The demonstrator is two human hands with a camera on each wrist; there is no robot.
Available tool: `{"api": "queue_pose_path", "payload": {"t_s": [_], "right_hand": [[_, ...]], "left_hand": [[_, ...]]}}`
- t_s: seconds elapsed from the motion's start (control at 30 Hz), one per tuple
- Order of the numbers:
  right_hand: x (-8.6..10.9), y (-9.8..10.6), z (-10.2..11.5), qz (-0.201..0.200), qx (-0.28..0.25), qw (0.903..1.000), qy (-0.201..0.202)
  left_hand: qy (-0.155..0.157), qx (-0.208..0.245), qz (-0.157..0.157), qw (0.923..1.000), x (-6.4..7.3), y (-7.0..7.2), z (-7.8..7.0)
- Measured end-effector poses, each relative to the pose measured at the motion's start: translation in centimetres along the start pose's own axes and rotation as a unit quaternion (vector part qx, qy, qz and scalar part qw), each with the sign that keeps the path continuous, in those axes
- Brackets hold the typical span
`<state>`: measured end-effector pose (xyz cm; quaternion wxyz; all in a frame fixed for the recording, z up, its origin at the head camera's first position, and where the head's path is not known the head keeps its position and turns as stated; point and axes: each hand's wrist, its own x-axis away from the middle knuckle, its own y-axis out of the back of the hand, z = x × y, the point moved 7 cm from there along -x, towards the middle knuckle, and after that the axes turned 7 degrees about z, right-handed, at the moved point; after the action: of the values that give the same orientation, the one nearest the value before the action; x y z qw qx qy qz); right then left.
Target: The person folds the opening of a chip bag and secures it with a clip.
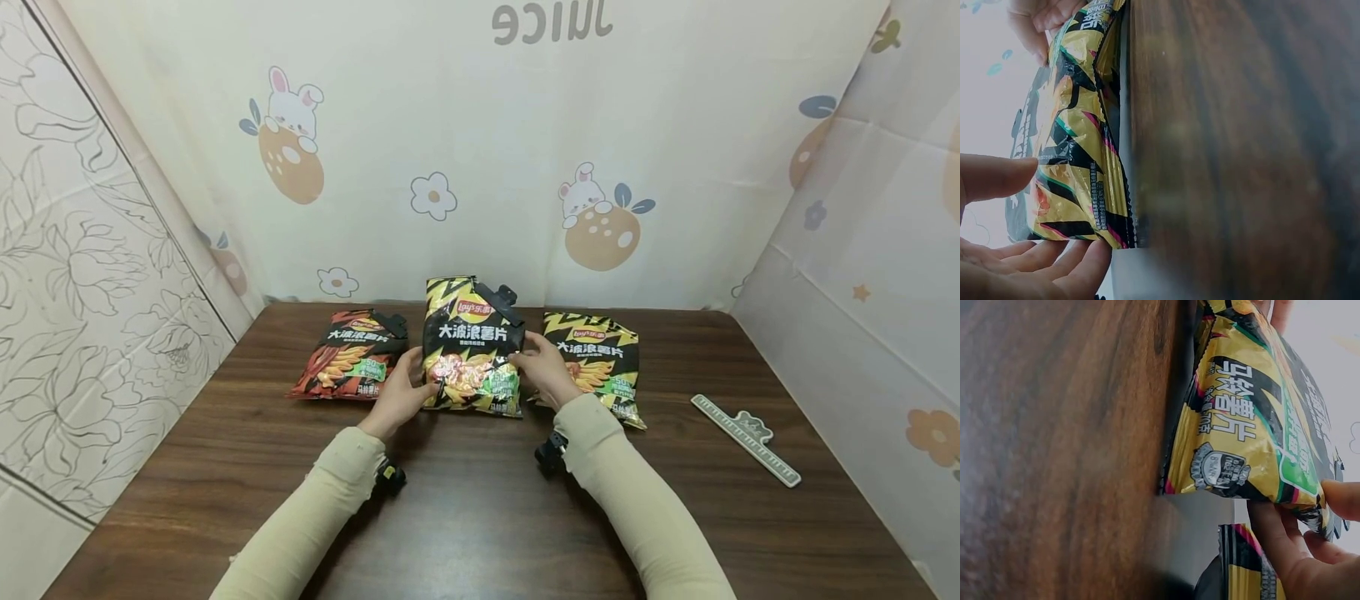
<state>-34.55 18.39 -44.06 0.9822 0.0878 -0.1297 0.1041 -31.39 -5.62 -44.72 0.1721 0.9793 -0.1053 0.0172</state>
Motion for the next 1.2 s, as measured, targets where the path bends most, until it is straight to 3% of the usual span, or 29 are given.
{"api": "queue_pose_path", "payload": {"t_s": [0.37, 0.63, 1.2], "right_hand": [[-1.4, -0.4, -0.2, 0.005, 0.003, 0.9998, -0.017], [-1.8, -0.2, -0.6, -0.001, 0.03, 0.999, -0.032], [-2.0, -0.6, -0.9, 0.013, 0.023, 0.9985, -0.048]], "left_hand": [[0.025, 0.004, 0.01, 0.9996, -0.5, 0.1, 0.0], [0.02, 0.002, 0.019, 0.9996, -0.6, 0.1, -0.2], [0.021, -0.005, 0.024, 0.9995, -0.4, 0.0, -0.2]]}}
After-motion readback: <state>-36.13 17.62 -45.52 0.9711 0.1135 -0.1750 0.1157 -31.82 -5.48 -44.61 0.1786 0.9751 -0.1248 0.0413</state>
